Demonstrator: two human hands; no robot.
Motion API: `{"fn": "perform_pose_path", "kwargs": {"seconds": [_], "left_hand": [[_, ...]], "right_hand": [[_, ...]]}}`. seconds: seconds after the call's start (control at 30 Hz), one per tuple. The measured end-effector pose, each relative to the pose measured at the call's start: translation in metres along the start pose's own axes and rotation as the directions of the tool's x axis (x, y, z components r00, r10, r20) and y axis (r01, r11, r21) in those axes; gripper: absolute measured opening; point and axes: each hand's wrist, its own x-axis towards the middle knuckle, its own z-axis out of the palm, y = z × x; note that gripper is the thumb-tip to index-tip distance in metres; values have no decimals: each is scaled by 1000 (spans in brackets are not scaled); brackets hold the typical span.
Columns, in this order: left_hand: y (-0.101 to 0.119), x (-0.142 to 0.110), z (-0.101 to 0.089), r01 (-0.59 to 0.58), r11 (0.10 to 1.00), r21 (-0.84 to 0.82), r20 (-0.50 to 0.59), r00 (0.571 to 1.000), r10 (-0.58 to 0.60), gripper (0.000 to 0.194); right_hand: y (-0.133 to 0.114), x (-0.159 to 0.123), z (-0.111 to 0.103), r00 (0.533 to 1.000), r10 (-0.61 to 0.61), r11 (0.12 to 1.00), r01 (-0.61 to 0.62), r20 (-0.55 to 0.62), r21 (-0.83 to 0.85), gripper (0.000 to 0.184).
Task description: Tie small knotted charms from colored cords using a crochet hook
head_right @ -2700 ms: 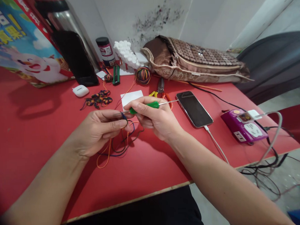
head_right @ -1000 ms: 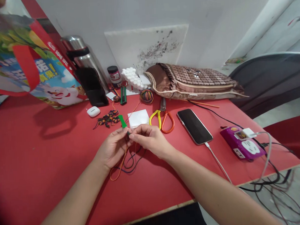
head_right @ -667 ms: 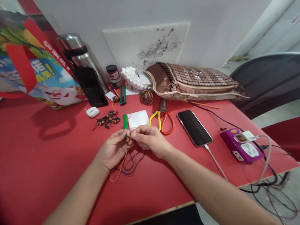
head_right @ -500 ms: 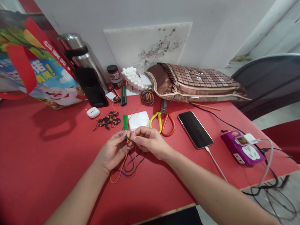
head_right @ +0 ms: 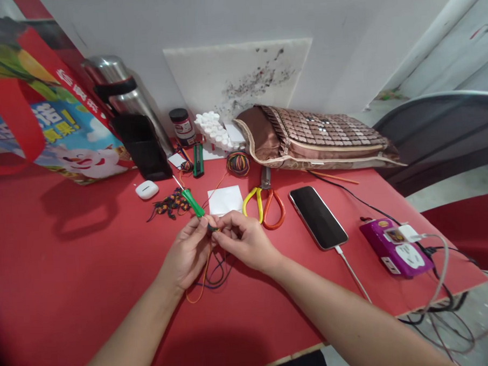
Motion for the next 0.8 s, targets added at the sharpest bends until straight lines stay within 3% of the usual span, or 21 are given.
{"fn": "perform_pose_path", "kwargs": {"seconds": [0.23,0.37,0.47,0.63,0.8], "left_hand": [[7,-4,-4,88,996,15,9,996,-89,40],[6,-5,-6,121,990,74,-44,992,-118,40],[1,-3,-7,76,984,160,-52,996,-68,40],[-1,0,-12,-49,958,282,77,997,29,39],[2,-2,-16,-186,877,442,89,983,163,34]], "right_hand": [[-4,1,-7,989,-36,998,26,147,64,24],[-1,-2,-7,991,-29,1000,29,133,-2,18],[-1,-4,-6,994,-20,999,17,105,32,19],[-5,-1,-7,990,-61,995,51,126,82,15],[-10,0,-6,975,61,972,-106,214,209,25]]}}
